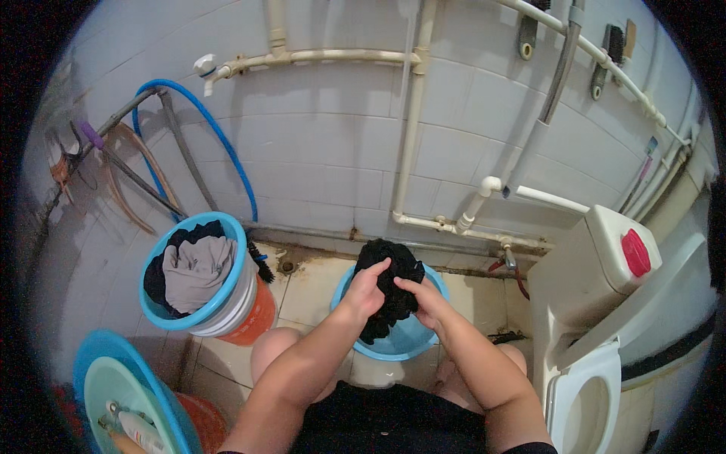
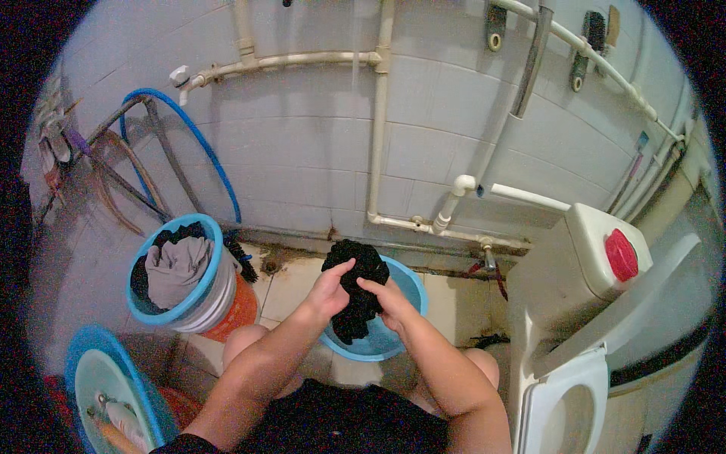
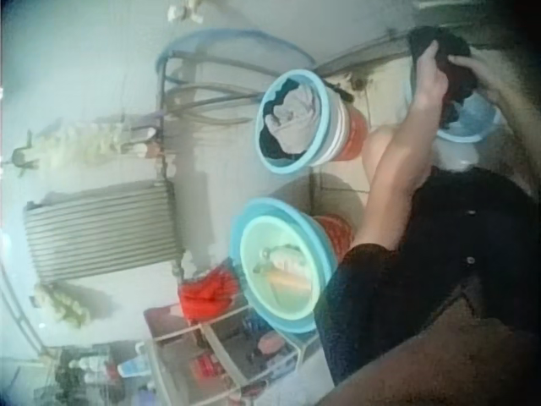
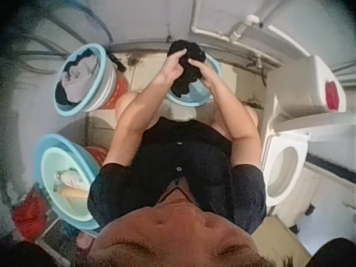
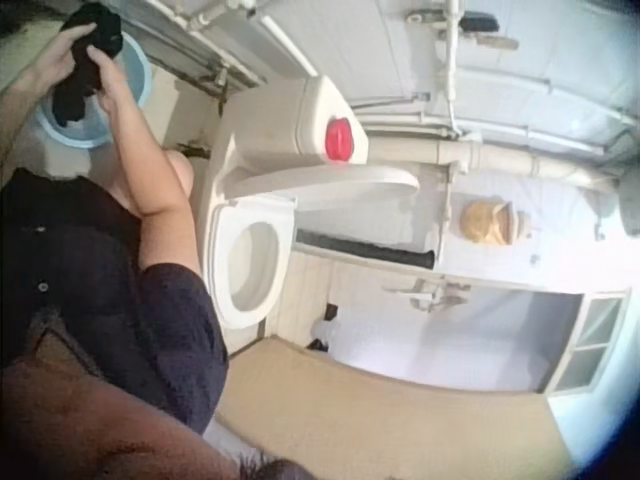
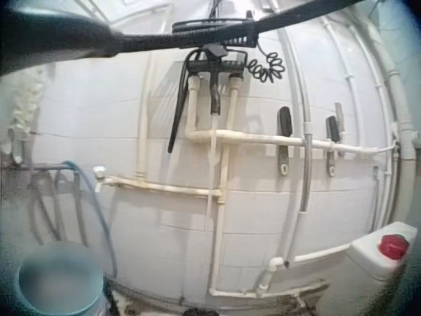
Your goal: The person hand-washes several pieces of clothing in a blue basin filled with water. They scrub and rinse a black garment, then a grey garment, and finally a dark red garment, transferring each item to a separate bucket after washing.
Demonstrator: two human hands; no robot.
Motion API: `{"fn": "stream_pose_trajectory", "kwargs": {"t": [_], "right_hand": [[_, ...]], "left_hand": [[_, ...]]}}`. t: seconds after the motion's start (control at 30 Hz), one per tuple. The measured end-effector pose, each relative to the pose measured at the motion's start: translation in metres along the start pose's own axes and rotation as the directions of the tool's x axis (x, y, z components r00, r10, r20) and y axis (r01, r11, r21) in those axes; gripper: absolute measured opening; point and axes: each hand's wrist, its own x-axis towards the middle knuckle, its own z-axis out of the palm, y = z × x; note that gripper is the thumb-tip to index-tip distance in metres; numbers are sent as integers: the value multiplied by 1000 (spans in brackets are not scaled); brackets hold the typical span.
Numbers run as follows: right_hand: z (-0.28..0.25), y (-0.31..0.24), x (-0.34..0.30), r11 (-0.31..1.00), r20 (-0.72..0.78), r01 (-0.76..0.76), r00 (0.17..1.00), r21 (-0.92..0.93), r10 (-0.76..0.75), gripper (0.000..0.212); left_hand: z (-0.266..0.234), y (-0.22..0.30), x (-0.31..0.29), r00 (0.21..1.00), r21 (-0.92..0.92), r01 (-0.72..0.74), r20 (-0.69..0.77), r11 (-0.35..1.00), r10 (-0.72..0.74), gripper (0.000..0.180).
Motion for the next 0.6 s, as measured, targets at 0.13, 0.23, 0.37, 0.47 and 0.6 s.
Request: {"fn": "stream_pose_trajectory", "kwargs": {"t": [0.13,0.23,0.37,0.47,0.6], "right_hand": [[2,-1,12,997,-26,74,997,18,-73,47],[-6,-6,23,997,-54,57,997,50,-54,44],[-3,-9,30,991,-41,105,994,83,-101,40],[3,-15,32,981,-71,118,992,152,-108,34],[-10,-26,49,941,-89,159,986,299,-139,28]], "left_hand": [[-3,6,9,1000,17,-9,-3,1000,9,31],[0,7,17,1000,19,-24,1,1000,24,30],[-3,12,22,998,23,-54,-33,998,55,29],[-6,15,22,996,73,-63,-63,995,67,29],[-9,21,20,995,205,-47,-80,978,65,33]]}}
